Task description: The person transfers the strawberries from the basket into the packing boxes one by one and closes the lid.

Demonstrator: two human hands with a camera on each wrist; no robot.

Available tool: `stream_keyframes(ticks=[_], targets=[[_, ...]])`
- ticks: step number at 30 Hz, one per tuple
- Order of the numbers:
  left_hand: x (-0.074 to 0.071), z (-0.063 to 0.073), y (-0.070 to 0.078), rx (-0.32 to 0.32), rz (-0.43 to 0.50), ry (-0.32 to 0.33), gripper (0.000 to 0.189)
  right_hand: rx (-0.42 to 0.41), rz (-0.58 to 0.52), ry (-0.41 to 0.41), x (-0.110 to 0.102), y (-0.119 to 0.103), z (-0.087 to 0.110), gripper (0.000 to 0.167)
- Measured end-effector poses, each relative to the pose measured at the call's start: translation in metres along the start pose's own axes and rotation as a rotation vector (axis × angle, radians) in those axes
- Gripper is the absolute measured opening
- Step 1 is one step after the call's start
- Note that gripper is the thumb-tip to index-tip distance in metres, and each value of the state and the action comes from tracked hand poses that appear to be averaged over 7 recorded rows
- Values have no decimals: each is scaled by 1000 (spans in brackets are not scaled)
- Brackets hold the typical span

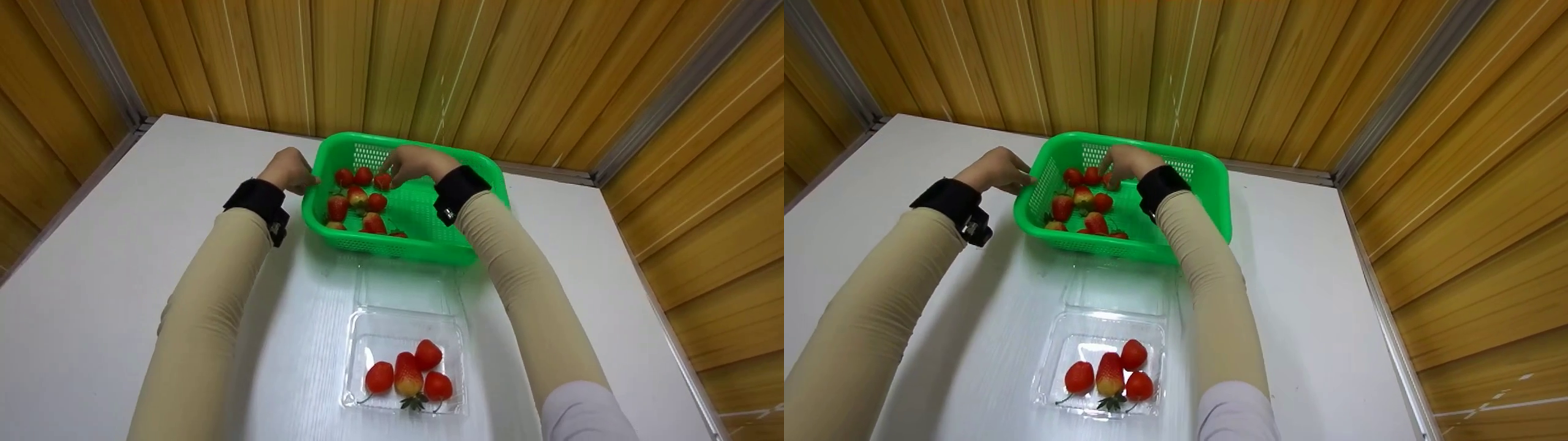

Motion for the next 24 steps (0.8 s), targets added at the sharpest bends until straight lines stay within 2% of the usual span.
stream_keyframes(ticks=[4, 11, 15, 19, 24], targets=[[2, -4, -5, -8, 35, 35, 36, 9, 34, -19, 15, -4, -11, 47], [-1, -2, -9, -34, 78, 73, 32, 17, 26, -36, 28, -7, -19, 48], [0, -1, -11, -41, 84, 83, 32, 2, 61, -55, 39, -9, -25, 50], [2, -2, -11, -39, 59, 89, 33, -8, 61, -56, 48, -10, -30, 51], [2, -1, -6, -10, 16, 106, 34, -24, 49, -5, 50, -9, -33, 45]])
Point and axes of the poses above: each hand's wrist, its own z-axis away from the middle knuckle, its own x-axis out of the palm, y = z × x, the point moved 8 cm from there along -z, towards the middle knuckle, and after that the axes turned 7 degrees about z, right-handed, at the moved point
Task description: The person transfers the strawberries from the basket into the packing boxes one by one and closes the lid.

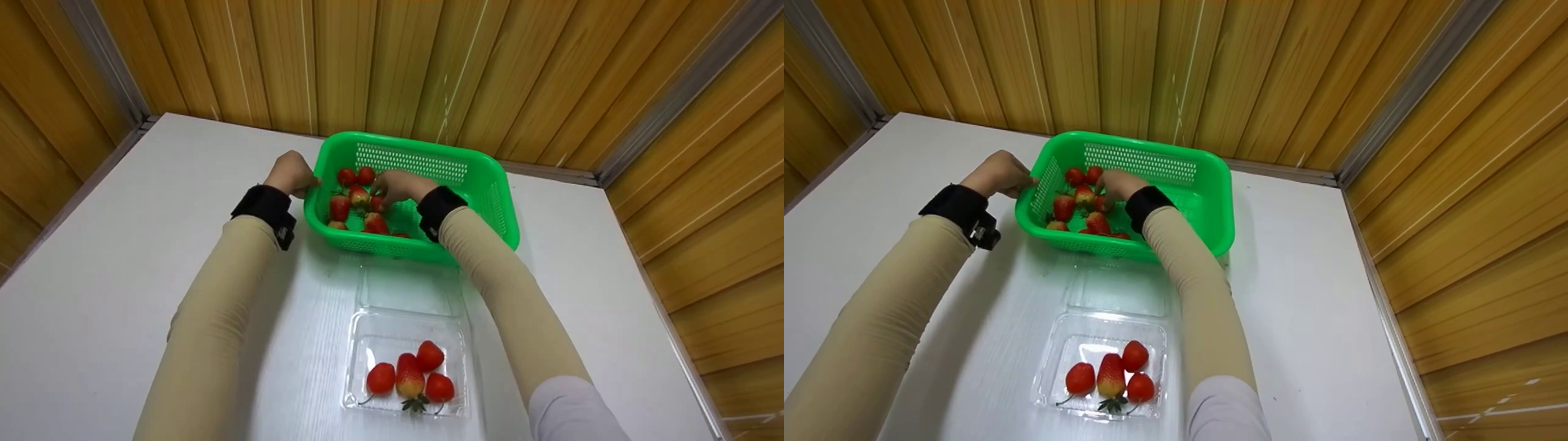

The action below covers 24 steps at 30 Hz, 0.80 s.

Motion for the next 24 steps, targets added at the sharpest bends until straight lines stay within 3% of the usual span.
stream_keyframes(ticks=[12, 19, 24], targets=[[7, 0, 2, 1, 7, -1, 32, -15, -3, -19, 10, 5, 1, 46], [9, -6, 0, 5, 7, -6, 33, -24, 0, -15, -1, 8, 18, 48], [4, -5, -1, 27, 8, -20, 34, -35, -20, 40, -12, 9, 38, 47]])
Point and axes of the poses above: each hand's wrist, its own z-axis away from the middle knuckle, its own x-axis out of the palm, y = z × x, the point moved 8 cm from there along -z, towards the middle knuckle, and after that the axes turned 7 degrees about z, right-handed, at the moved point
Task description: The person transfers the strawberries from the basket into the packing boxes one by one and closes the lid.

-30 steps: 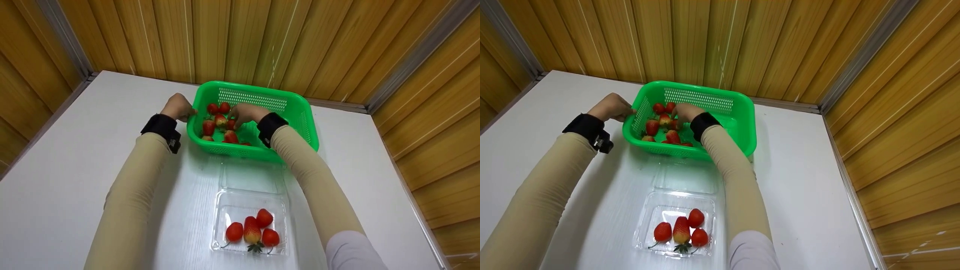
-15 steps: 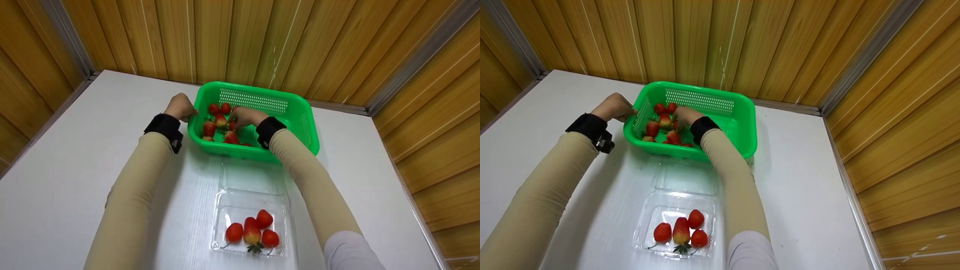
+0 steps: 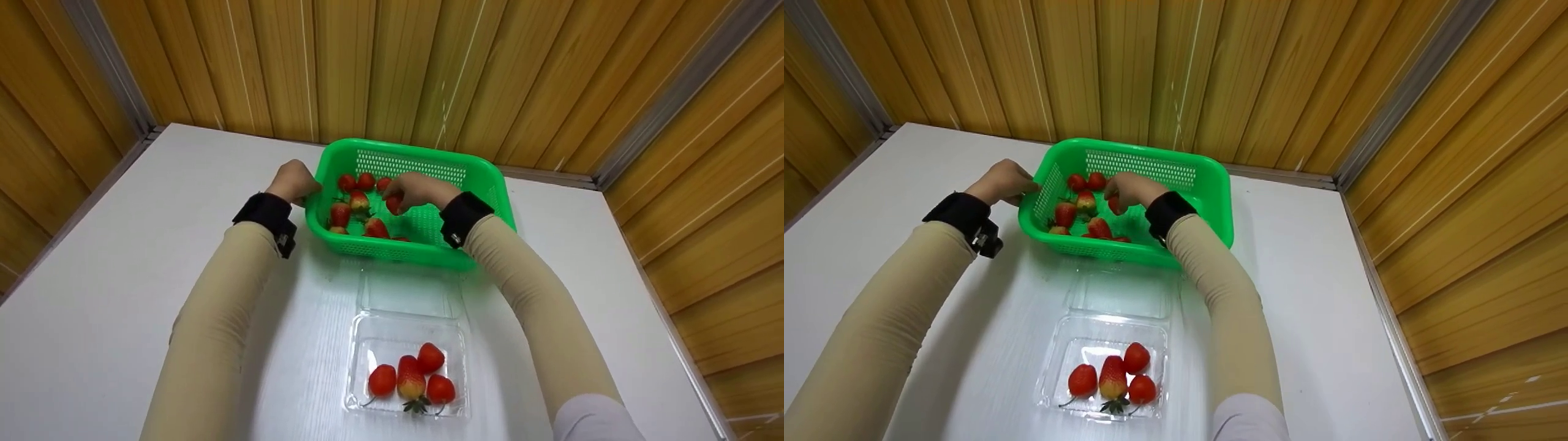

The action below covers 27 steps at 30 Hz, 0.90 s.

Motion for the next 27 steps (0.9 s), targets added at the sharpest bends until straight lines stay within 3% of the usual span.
stream_keyframes(ticks=[2, 5, 8, 10, 14, 18, 23, 27], targets=[[-4, 3, 0, 35, -5, 4, 35, -16, -5, 34, -5, -2, 11, 46], [-14, 11, 6, 123, -69, 68, 36, -60, -11, 86, -14, -9, 29, 43], [-27, 21, 19, 225, -140, 141, 39, -101, -10, 139, -23, -16, 49, 41], [-32, 30, 29, 278, -147, 151, 40, -124, 0, 175, -29, -20, 63, 39], [-33, 55, 48, 379, -116, 105, 40, -199, 34, 239, -37, -36, 92, 36], [-20, 91, 57, 448, -86, 11, 37, -289, 67, 272, -30, -57, 119, 33], [6, 130, 48, 449, -50, -129, 33, -356, 102, 275, -5, -81, 150, 31], [32, 147, 32, 454, -47, -246, 31, -403, 155, 242, 19, -101, 170, 31]])
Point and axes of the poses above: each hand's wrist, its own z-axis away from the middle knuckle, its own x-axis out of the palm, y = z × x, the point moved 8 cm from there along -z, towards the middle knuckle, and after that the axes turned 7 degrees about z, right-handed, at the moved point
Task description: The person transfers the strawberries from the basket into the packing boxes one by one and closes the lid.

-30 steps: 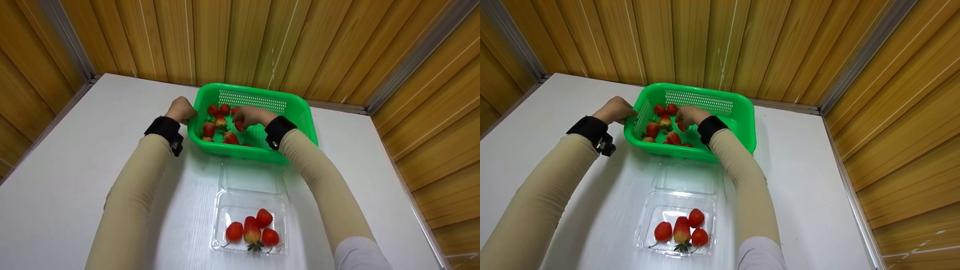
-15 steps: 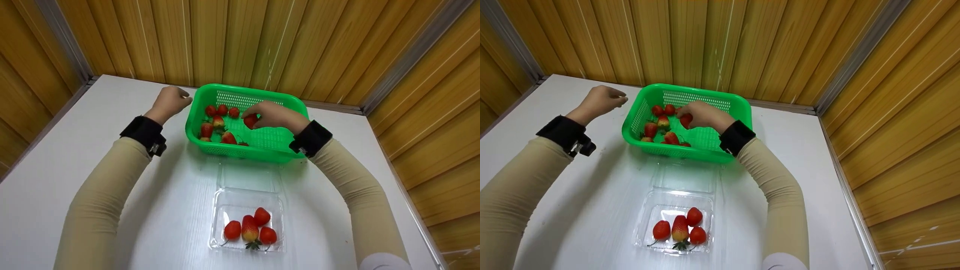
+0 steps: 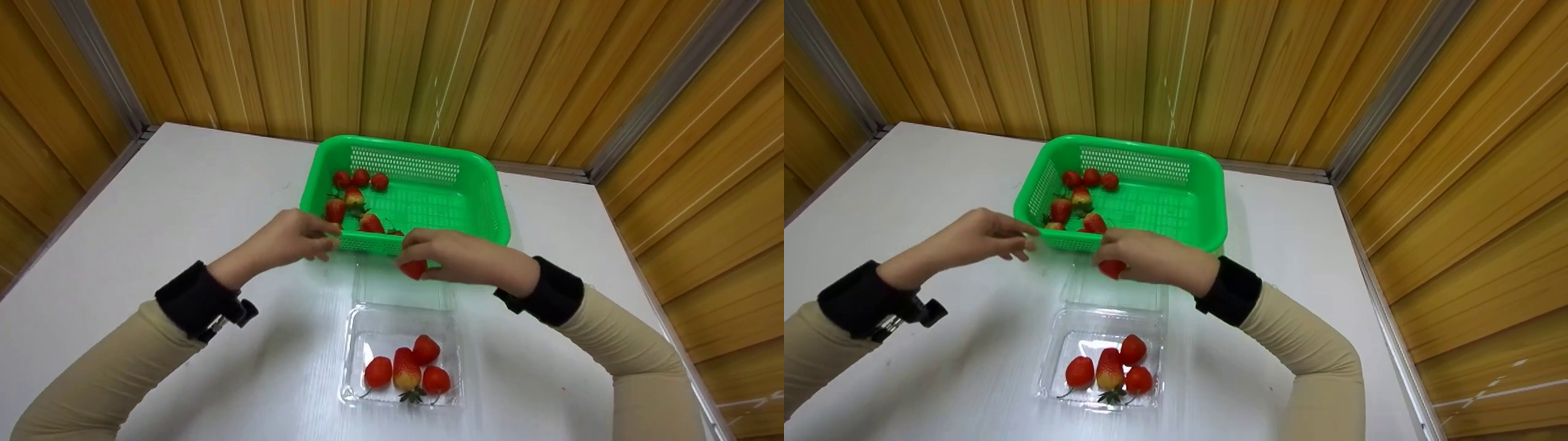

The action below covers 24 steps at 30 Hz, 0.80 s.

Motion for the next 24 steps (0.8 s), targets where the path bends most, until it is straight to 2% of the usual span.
stream_keyframes(ticks=[3, 6, 9, 12, 18, 24], targets=[[24, 6, -8, 24, -7, -73, 28, -40, 29, -54, 16, -18, 7, 31], [43, 9, -16, 38, -21, -116, 28, -75, 50, -97, 31, -31, 11, 31], [58, 11, -25, 6, 7, -155, 33, -103, 62, -114, 44, -38, 14, 32], [70, 14, -34, -46, 86, -182, 37, -119, 65, -123, 56, -43, 15, 32], [82, 19, -51, -150, 230, -137, 43, -144, 98, -132, 74, -48, 18, 30], [95, 22, -61, -206, 295, -123, 40, -149, 154, -150, 92, -51, 18, 30]])
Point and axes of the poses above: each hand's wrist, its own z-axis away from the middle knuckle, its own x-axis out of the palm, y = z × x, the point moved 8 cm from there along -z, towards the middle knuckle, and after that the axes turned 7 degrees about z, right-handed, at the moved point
